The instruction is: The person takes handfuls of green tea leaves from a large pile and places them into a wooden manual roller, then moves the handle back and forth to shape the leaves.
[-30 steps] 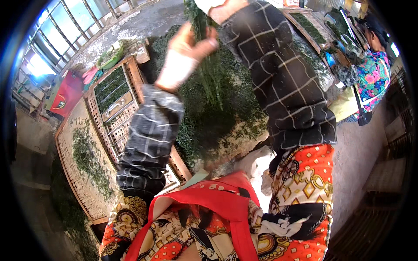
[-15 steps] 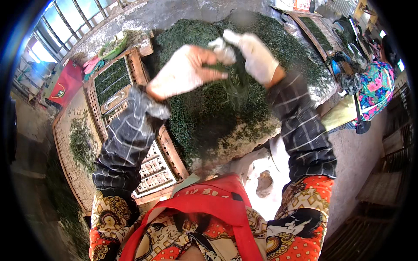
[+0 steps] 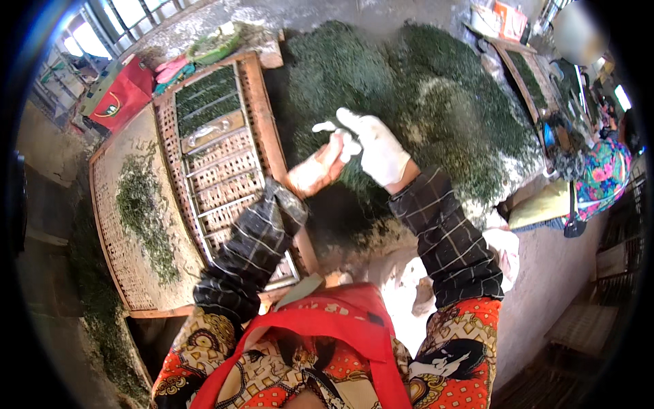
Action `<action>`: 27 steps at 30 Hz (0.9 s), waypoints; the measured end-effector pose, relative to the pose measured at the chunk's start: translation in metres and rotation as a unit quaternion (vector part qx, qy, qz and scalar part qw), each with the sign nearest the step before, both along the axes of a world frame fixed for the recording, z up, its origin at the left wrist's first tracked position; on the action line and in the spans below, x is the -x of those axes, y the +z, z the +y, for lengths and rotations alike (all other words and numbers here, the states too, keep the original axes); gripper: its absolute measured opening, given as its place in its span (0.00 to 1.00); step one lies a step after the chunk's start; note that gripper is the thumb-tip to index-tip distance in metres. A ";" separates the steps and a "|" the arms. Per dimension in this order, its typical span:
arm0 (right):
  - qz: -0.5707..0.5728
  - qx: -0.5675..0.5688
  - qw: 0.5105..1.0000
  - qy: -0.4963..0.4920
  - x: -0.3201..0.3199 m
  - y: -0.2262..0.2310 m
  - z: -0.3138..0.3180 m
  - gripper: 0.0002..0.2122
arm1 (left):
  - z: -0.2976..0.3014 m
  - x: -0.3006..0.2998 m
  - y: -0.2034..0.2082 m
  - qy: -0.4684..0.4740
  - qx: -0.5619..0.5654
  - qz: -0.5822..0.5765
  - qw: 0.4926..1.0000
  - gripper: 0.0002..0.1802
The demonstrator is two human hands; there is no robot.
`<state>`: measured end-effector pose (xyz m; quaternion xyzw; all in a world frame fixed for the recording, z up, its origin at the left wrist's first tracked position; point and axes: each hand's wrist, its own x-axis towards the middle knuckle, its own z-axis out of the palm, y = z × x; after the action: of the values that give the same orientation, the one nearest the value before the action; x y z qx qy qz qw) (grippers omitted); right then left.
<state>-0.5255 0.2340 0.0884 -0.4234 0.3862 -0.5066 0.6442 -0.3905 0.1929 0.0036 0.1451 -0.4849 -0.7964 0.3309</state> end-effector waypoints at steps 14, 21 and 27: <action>0.249 0.184 0.940 0.140 -0.179 0.033 -0.125 0.12 | -0.149 -0.273 0.079 0.316 -0.037 0.258 0.912 0.11; 0.397 0.170 0.894 0.121 -0.241 -0.048 -0.185 0.15 | -0.200 -0.430 -0.014 0.389 -0.141 0.257 0.873 0.13; 0.623 0.189 0.734 0.193 -0.275 -0.118 -0.222 0.17 | -0.217 -0.527 -0.079 0.458 -0.061 -0.222 0.858 0.13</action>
<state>-0.2510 0.0120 -0.0299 -0.8226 0.5073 -0.0573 0.2503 0.1362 -0.0238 -0.0758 0.5438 -0.3748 -0.5293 0.5327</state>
